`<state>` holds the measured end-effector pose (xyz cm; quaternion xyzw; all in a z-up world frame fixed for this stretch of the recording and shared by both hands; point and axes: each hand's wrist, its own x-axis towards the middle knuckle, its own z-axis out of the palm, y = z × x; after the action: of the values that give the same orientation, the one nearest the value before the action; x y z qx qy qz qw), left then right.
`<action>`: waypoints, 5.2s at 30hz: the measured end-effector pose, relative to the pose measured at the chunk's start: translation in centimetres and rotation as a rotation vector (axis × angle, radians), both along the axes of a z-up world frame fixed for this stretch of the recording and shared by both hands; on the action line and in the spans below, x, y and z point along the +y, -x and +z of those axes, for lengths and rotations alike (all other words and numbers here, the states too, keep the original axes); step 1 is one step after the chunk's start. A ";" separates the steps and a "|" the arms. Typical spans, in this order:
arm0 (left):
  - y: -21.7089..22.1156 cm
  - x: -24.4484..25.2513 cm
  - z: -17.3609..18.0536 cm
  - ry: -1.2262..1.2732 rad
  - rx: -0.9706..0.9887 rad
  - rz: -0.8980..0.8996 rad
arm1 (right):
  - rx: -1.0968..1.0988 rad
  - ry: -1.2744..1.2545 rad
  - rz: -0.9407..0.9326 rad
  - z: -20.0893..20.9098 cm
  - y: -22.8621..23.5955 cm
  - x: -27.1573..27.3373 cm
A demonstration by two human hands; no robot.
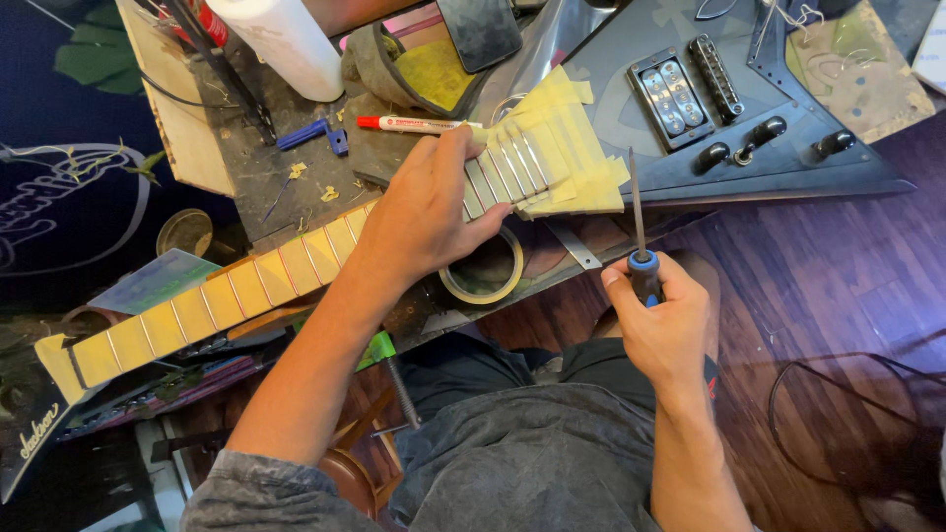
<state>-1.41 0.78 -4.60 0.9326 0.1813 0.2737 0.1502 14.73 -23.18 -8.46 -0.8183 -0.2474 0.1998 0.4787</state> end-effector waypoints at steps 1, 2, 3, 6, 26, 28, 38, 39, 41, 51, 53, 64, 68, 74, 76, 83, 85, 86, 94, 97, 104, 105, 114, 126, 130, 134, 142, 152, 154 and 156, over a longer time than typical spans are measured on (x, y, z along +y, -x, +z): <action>0.0 0.1 0.1 0.000 -0.001 -0.003 | -0.001 0.000 -0.003 -0.1 -0.1 0.0; 0.0 0.2 0.2 0.013 0.009 -0.009 | -0.002 0.010 -0.010 -0.1 -0.3 0.0; 0.1 0.3 0.3 0.024 0.020 -0.012 | -0.003 0.020 -0.015 -0.2 -0.4 0.0; 0.1 0.4 0.2 0.111 0.030 0.005 | 0.019 -0.014 -0.019 0.8 -0.2 0.1; 0.3 0.0 1.5 0.007 0.087 -0.066 | 0.010 0.017 -0.007 -1.1 0.0 -0.2; 0.2 0.0 1.5 0.033 0.080 -0.061 | 0.010 0.008 -0.003 -1.0 0.0 -0.1; 0.5 -0.7 1.2 -0.015 -0.035 0.038 | 0.033 -0.066 0.206 3.0 1.6 -0.9; 0.5 -0.8 1.2 -0.077 -0.054 0.052 | 0.057 -0.099 0.254 3.7 2.1 -1.0; 0.7 -0.4 0.3 -0.080 -0.046 0.127 | 0.035 -0.066 0.283 4.3 2.7 -1.2; 1.4 -0.5 1.0 -0.031 -0.067 0.050 | -0.296 -0.143 0.394 4.8 5.7 -0.3; 1.7 -0.2 0.9 -0.052 -0.045 0.004 | -0.334 -0.149 0.387 4.3 5.8 -0.5; 1.5 0.1 1.3 -0.237 0.151 -0.174 | -0.459 -0.108 0.406 2.7 5.6 -2.3; 1.5 0.2 1.2 -0.271 0.199 -0.181 | -0.383 -0.148 0.374 3.1 6.1 -1.7; 1.4 0.3 1.1 -0.311 0.191 -0.171 | -0.322 -0.093 0.395 4.1 5.7 0.6; 1.6 0.1 0.9 -0.307 0.195 -0.186 | -0.388 -0.055 0.427 3.9 5.8 -0.7; 1.2 0.1 1.1 -0.315 0.186 -0.172 | -0.769 0.165 0.395 3.0 6.5 1.0; 1.3 0.0 1.2 -0.307 0.141 -0.170 | -0.820 0.214 0.380 3.6 6.5 2.6; 1.3 0.0 1.3 -0.294 0.140 -0.180 | -0.779 0.211 0.386 3.9 6.5 2.8; 0.9 0.2 1.5 -0.304 0.153 -0.179 | -0.657 0.159 0.385 2.9 6.4 -0.1; 1.1 -0.3 1.7 -0.230 0.144 -0.153 | -0.722 0.164 0.419 4.2 5.9 3.8; 0.9 -0.2 2.0 -0.200 0.157 -0.113 | -0.746 0.306 0.398 4.0 6.6 -0.5; 0.9 -0.3 1.9 -0.185 0.156 -0.129 | -0.825 0.285 0.375 3.4 6.7 -1.9; 1.2 -0.1 1.6 -0.185 0.153 -0.141 | -0.821 0.439 0.452 5.7 6.0 5.2; 1.2 -0.2 1.8 -0.190 0.152 -0.122 | -0.567 0.257 0.458 6.0 5.0 5.9; 1.1 -0.3 1.5 -0.167 0.075 -0.067 | -0.551 -0.107 0.325 6.4 4.1 2.8; 1.2 0.0 1.7 -0.121 0.105 -0.114 | -0.338 -0.073 0.333 6.3 4.6 0.0; 1.3 -0.1 1.7 -0.107 0.084 -0.145 | -0.380 -0.027 0.410 4.7 5.5 -0.5; 0.8 0.0 1.6 -0.241 0.132 -0.175 | -0.651 0.170 0.419 2.2 6.3 0.4; 1.0 -0.4 1.6 -0.245 0.111 -0.169 | -0.631 0.193 0.436 2.8 6.3 2.4; 1.0 -0.2 1.6 -0.248 0.121 -0.150 | -0.589 0.110 0.440 3.6 5.7 4.6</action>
<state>-2.44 0.55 -3.00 0.9696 0.0848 0.2255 0.0427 9.00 -18.55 -4.91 -0.7923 -0.5336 0.0668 0.2880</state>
